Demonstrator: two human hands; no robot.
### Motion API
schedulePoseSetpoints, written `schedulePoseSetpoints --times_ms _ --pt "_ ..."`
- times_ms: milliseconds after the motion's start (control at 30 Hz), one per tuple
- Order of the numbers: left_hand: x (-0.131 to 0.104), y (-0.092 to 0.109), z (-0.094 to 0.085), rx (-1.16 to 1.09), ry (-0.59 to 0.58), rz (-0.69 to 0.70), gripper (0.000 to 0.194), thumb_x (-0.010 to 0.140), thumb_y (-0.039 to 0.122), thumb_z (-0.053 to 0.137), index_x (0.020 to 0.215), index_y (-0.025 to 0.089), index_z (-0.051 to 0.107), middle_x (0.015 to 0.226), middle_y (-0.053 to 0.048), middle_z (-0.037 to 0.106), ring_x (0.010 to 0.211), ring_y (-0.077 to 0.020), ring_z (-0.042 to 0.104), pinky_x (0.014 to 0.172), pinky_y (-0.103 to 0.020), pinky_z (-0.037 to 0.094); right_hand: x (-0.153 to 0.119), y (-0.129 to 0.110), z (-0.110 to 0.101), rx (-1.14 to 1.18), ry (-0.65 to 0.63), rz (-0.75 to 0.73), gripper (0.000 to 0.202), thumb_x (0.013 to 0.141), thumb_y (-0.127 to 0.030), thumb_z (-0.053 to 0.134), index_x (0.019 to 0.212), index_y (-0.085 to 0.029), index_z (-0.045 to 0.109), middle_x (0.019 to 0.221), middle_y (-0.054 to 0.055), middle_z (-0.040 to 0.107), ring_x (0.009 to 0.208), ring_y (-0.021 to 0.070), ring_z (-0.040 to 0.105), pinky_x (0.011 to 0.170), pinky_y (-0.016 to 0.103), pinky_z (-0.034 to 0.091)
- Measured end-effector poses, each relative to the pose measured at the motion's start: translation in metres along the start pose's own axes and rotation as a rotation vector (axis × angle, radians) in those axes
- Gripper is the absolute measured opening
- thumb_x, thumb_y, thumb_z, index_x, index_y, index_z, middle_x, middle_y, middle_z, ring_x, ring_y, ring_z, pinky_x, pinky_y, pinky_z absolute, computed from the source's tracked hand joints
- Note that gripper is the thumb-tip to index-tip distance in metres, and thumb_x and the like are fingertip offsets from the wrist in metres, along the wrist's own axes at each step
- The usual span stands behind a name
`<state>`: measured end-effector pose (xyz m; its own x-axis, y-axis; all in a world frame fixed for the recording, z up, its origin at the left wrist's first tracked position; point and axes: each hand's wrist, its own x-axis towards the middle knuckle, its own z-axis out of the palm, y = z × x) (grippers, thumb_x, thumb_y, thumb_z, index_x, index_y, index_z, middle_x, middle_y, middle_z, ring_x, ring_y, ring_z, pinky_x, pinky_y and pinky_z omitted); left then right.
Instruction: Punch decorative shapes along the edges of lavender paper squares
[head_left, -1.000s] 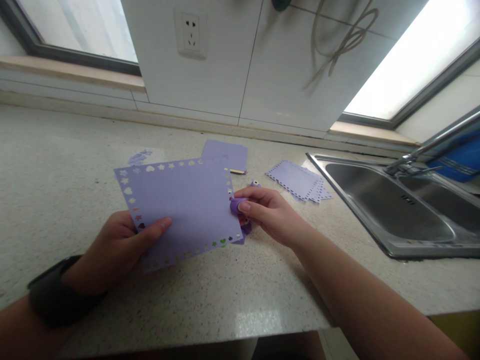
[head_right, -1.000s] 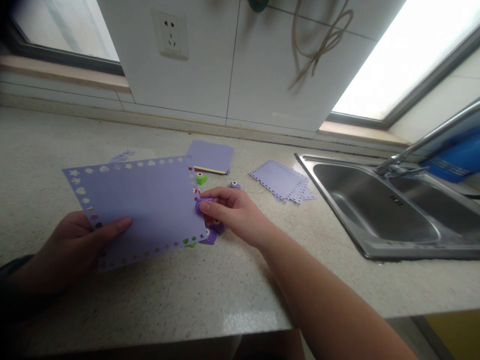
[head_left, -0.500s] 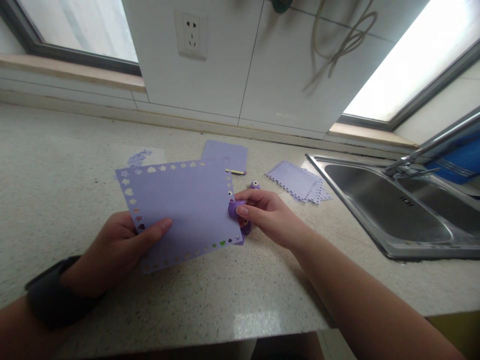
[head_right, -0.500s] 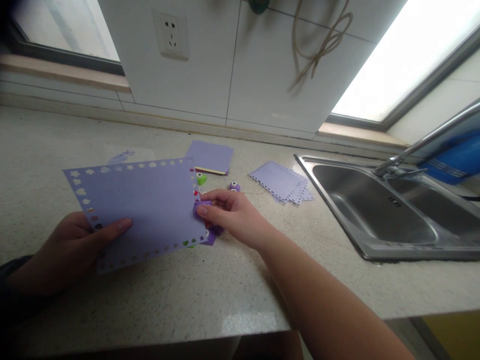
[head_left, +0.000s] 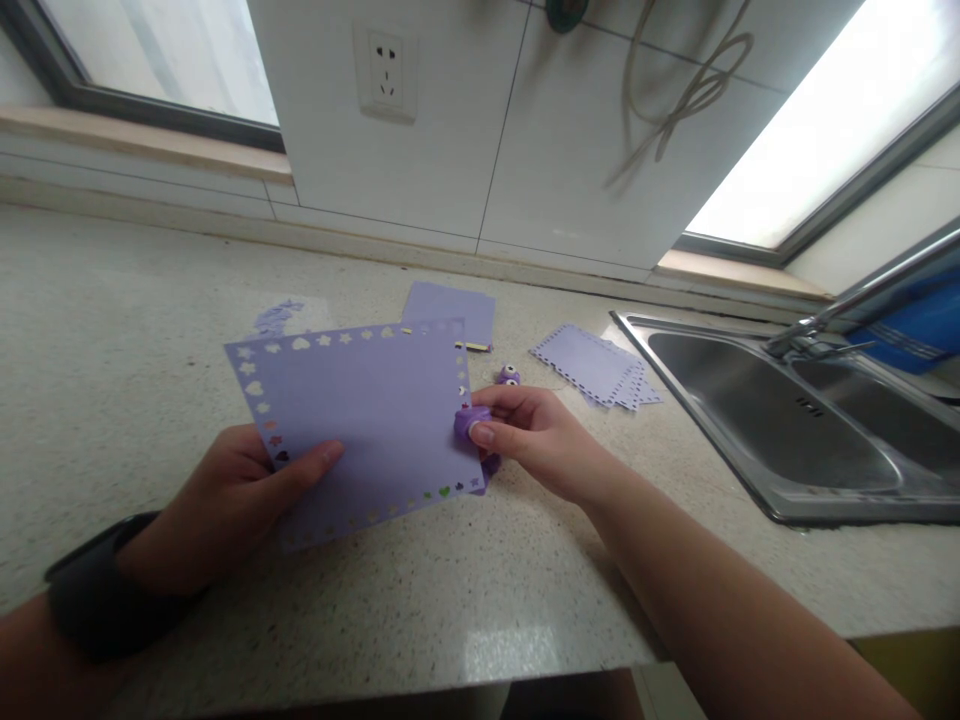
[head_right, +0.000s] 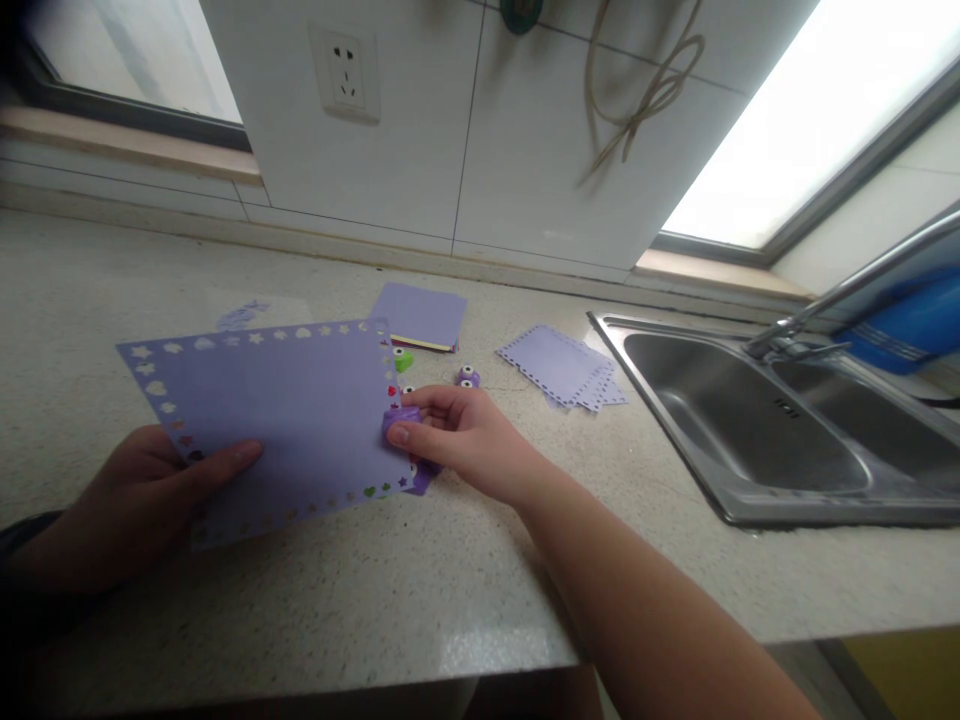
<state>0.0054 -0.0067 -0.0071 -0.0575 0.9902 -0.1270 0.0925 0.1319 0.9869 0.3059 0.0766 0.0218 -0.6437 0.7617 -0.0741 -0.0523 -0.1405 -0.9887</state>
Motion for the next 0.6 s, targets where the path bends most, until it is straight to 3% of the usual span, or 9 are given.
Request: schedulePoseSetpoints --times_ms 167,367,600 --pt "0.0007 -0.0007 0.0011 -0.015 -0.004 0.008 0.018 0.082 0.041 0.083 0.088 0.025 0.085 0.084 -0.003 0.083 0.075 -0.0208 0.076 0.066 -0.027 0.062 -0.0019 -0.0015 -0.0014 0.005 -0.037 0.001 0.026 0.084 -0.037 0.088 0.102 -0.019 0.08 0.088 0.003 0.077 0.069 0.0119 0.072 0.061 0.023 0.062" --pt "-0.0003 -0.0007 0.0007 -0.032 -0.026 -0.021 0.024 0.082 0.043 0.083 0.097 0.026 0.086 0.089 -0.005 0.084 0.079 -0.0239 0.078 0.069 -0.031 0.064 -0.0035 -0.0023 -0.0025 0.008 -0.065 -0.009 0.021 0.086 -0.033 0.086 0.101 -0.019 0.081 0.086 0.003 0.077 0.07 0.0114 0.072 0.063 0.022 0.062" --pt "-0.0008 -0.0011 -0.0003 -0.009 -0.037 -0.018 0.022 0.083 0.044 0.083 0.093 0.024 0.085 0.085 -0.005 0.083 0.074 -0.0217 0.076 0.065 -0.028 0.063 -0.0025 -0.0065 0.0009 0.021 -0.052 -0.014 0.022 0.081 -0.032 0.091 0.095 -0.018 0.081 0.08 0.002 0.076 0.066 0.0091 0.069 0.062 0.02 0.062"
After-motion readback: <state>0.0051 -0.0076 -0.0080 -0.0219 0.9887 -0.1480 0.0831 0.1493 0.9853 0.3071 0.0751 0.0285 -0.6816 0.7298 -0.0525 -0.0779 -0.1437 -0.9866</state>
